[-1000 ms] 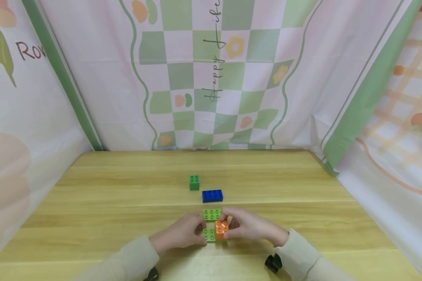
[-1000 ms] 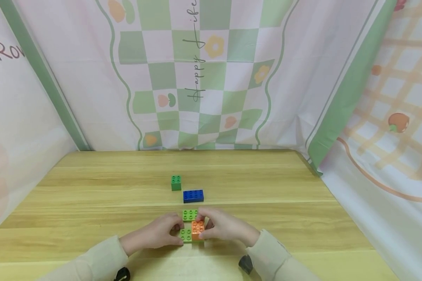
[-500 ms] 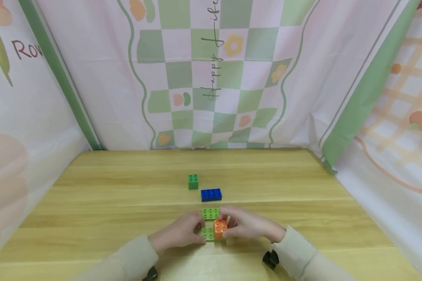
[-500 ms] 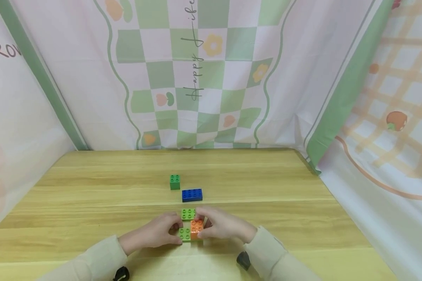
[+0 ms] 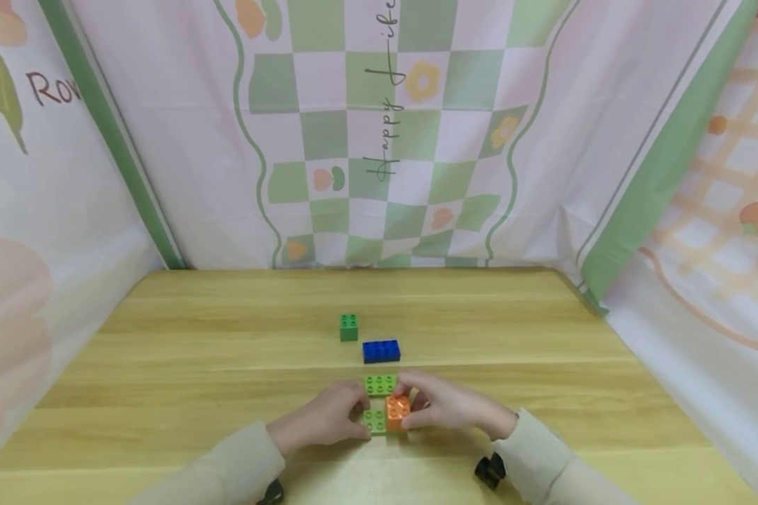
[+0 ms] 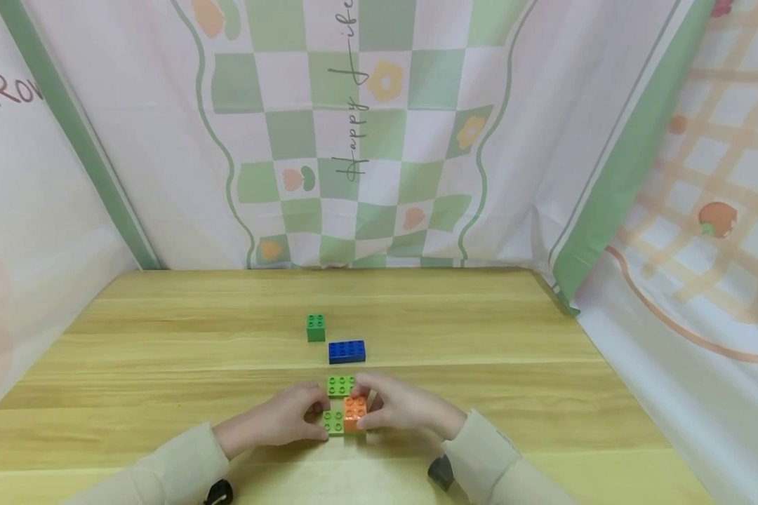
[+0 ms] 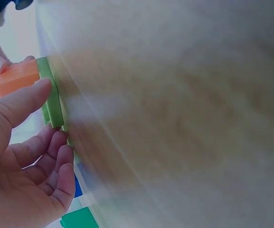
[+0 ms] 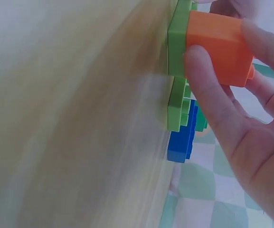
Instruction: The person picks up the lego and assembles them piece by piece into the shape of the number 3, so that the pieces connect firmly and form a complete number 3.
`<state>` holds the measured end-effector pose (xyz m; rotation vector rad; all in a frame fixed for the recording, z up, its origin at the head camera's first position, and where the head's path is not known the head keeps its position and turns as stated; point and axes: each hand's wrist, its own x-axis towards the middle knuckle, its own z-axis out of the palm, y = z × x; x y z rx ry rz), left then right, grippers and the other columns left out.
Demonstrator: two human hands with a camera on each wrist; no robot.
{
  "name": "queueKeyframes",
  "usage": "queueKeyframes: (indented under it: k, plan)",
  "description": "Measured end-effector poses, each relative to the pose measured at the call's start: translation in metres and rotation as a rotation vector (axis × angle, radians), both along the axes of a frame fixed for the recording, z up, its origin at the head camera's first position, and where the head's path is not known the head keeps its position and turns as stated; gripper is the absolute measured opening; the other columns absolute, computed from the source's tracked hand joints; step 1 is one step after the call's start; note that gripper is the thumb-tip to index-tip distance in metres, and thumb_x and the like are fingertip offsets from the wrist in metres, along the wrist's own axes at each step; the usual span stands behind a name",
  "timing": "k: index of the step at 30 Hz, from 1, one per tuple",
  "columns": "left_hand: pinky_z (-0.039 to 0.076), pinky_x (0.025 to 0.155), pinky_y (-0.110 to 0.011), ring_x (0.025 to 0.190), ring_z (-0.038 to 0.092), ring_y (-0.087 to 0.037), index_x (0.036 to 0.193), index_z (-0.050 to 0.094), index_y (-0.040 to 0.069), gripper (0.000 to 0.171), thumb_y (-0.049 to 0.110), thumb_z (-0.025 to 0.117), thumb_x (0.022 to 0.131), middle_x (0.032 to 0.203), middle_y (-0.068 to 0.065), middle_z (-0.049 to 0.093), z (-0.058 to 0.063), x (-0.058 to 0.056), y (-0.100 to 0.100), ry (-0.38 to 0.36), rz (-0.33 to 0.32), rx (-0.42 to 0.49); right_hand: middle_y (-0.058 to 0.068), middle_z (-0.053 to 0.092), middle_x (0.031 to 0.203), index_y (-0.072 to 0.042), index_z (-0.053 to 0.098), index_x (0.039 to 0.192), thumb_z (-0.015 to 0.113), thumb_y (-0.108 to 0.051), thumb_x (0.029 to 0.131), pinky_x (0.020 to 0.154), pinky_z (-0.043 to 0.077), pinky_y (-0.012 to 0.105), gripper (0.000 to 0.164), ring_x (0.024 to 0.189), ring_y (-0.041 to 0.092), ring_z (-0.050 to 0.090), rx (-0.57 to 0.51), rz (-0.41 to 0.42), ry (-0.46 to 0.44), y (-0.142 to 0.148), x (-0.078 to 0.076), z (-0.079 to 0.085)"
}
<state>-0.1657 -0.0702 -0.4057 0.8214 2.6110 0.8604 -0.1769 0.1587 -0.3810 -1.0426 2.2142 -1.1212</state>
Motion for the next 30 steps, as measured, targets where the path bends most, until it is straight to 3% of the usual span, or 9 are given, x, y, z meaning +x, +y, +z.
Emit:
queueKeyframes:
  k: [30]
  plan:
    - [0.044, 0.077, -0.025, 0.082, 0.049, -0.006, 0.097, 0.063, 0.009, 0.032, 0.025, 0.077, 0.073, 0.089, 0.008, 0.054, 0.0001, 0.0006, -0.0005, 0.003, -0.001, -0.016, -0.003, 0.057, 0.100, -0.014, 0.055, 0.103, 0.070, -0.018, 0.082, 0.073, 0.049, 0.028, 0.026, 0.080, 0.012, 0.059, 0.039, -0.057, 0.010, 0.0043, -0.0046, -0.0039]
